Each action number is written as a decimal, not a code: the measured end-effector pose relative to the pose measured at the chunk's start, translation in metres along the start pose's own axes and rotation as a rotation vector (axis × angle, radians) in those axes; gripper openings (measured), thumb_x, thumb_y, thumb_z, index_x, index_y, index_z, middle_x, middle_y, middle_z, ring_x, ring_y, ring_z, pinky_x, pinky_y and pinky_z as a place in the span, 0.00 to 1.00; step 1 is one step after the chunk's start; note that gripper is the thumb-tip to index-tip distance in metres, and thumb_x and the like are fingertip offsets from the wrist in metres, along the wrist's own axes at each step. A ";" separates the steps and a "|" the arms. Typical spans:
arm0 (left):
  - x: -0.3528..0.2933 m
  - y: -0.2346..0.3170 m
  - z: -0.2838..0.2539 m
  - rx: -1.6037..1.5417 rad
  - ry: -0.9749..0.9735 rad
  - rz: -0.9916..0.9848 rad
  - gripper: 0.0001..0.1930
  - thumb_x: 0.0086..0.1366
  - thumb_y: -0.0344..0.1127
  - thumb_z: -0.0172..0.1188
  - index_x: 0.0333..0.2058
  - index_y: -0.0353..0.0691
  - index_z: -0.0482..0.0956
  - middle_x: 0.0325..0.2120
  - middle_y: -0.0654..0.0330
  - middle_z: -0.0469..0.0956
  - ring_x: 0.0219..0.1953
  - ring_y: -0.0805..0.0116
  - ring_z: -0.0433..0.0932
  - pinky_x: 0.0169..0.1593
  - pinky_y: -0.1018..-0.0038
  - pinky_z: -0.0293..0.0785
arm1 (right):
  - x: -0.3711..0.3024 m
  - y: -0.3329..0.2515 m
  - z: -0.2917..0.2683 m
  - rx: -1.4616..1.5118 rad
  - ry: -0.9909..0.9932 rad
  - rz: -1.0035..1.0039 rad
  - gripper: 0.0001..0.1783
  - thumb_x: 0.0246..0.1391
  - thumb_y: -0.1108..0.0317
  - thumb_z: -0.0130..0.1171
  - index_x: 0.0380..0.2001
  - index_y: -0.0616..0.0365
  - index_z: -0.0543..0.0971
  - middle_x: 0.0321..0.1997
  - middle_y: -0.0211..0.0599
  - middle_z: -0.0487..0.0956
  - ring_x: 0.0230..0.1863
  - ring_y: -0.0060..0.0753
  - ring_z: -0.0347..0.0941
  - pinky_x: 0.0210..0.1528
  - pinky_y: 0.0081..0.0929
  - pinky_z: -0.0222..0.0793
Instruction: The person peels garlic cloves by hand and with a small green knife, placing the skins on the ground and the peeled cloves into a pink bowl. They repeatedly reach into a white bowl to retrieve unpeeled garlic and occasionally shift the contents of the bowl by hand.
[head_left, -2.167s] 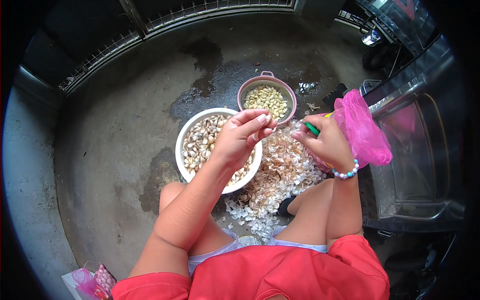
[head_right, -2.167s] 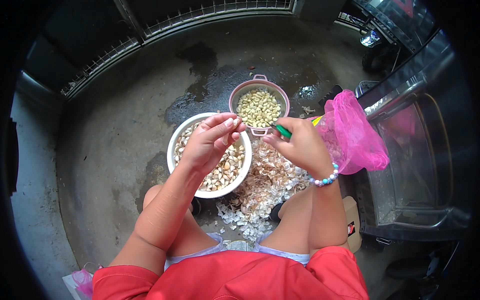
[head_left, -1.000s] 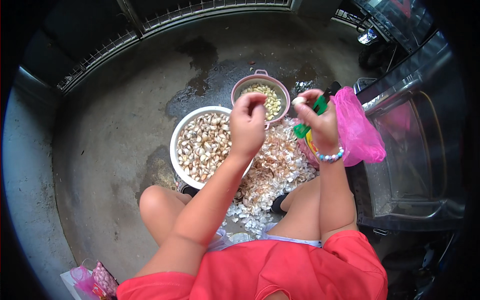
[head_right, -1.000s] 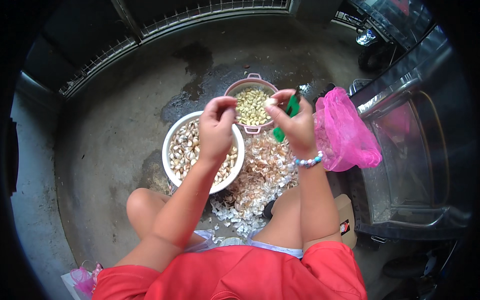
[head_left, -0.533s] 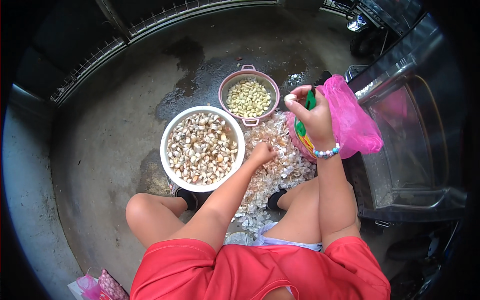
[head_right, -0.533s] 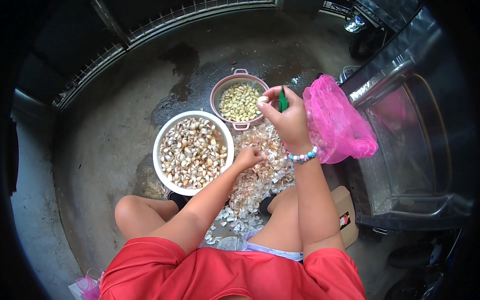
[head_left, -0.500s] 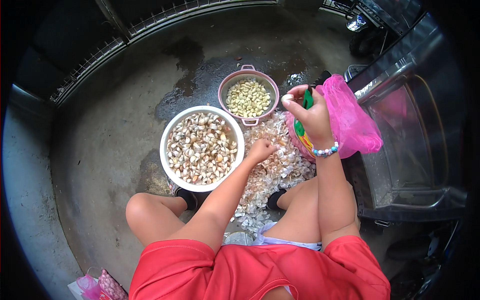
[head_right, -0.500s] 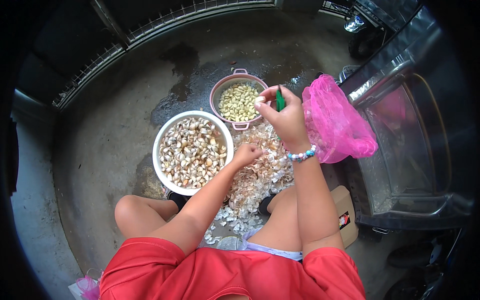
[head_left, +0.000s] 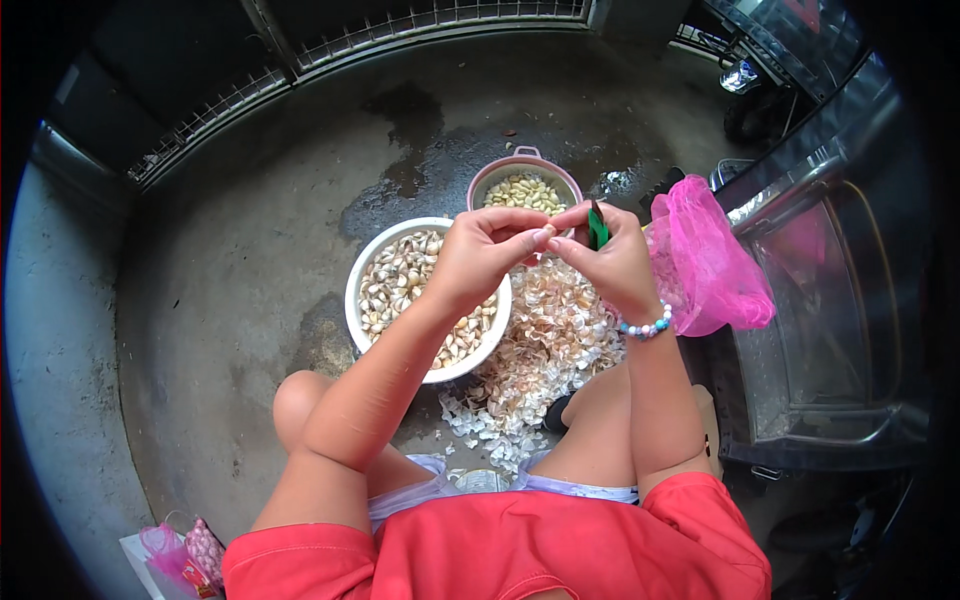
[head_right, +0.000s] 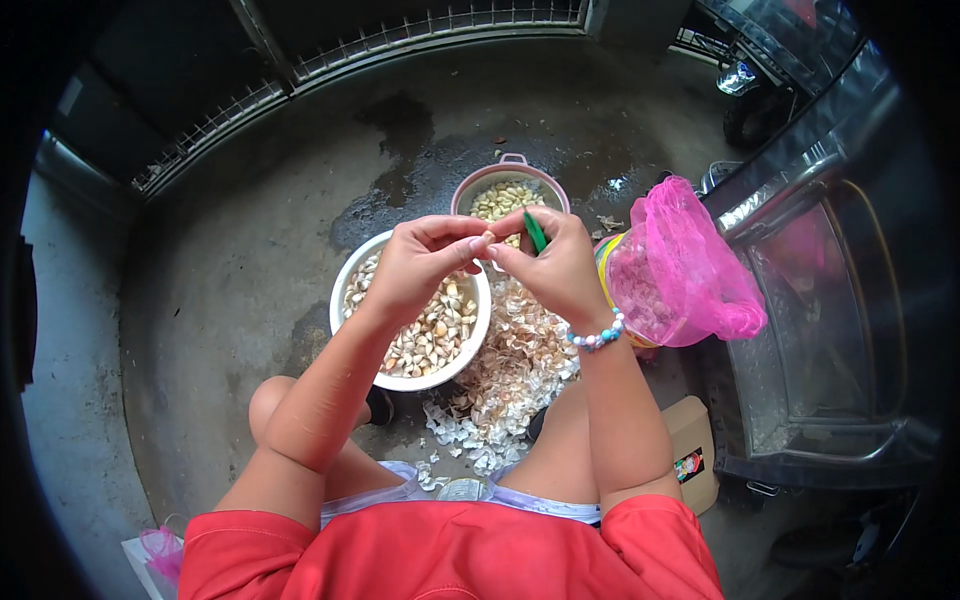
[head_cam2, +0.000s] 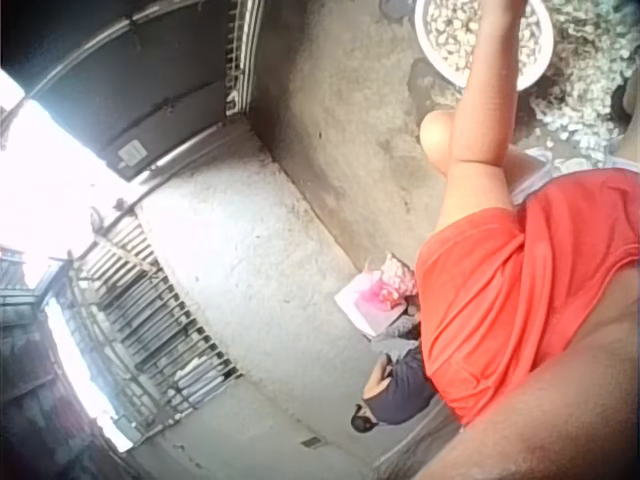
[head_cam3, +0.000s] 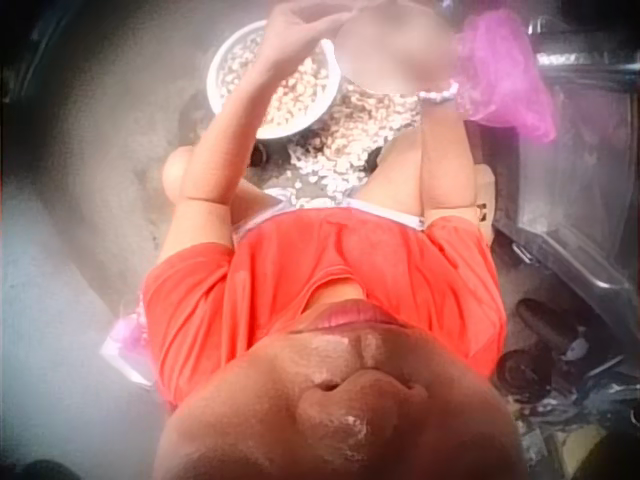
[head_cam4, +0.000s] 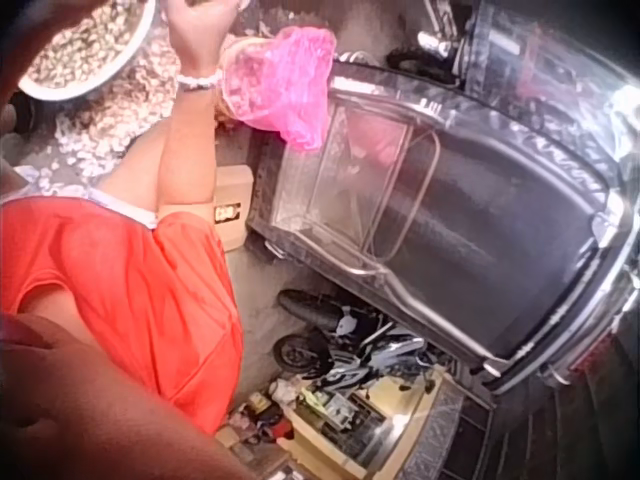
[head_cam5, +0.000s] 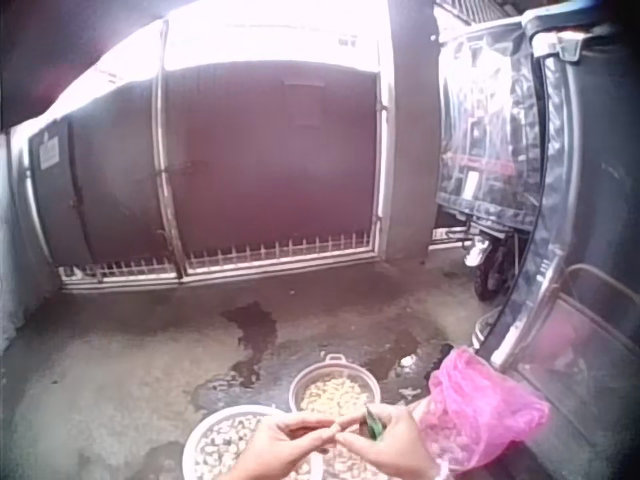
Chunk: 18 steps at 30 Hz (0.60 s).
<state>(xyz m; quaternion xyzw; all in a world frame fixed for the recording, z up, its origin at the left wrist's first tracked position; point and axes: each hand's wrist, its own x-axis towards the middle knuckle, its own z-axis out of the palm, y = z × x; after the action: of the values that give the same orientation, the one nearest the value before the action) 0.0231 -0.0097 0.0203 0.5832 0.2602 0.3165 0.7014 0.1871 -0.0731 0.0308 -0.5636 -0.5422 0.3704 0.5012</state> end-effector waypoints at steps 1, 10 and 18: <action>-0.004 0.001 0.000 -0.079 0.048 0.015 0.13 0.58 0.31 0.59 0.41 0.32 0.75 0.31 0.59 0.78 0.32 0.75 0.76 0.36 0.79 0.73 | -0.002 -0.006 0.006 -0.012 0.019 0.031 0.05 0.43 0.74 0.61 0.26 0.62 0.79 0.28 0.29 0.74 0.28 0.14 0.67 0.31 0.17 0.65; -0.018 0.011 -0.019 -0.535 0.055 -0.138 0.13 0.60 0.30 0.56 0.43 0.33 0.73 0.35 0.59 0.75 0.36 0.73 0.73 0.42 0.78 0.72 | -0.001 -0.012 0.015 -0.190 0.014 -0.154 0.18 0.47 0.73 0.52 0.43 0.65 0.65 0.41 0.43 0.70 0.42 0.33 0.68 0.44 0.31 0.63; -0.022 0.005 -0.032 -0.338 0.105 0.018 0.13 0.57 0.27 0.59 0.42 0.33 0.74 0.33 0.59 0.76 0.35 0.73 0.76 0.41 0.79 0.73 | -0.022 -0.041 0.032 -0.379 -0.024 -0.294 0.15 0.49 0.77 0.48 0.43 0.65 0.70 0.33 0.56 0.75 0.34 0.57 0.72 0.35 0.41 0.67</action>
<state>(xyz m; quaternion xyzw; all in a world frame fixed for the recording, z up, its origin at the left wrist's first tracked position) -0.0154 -0.0048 0.0198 0.4420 0.2342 0.3921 0.7720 0.1434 -0.0933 0.0609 -0.5582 -0.6841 0.1919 0.4285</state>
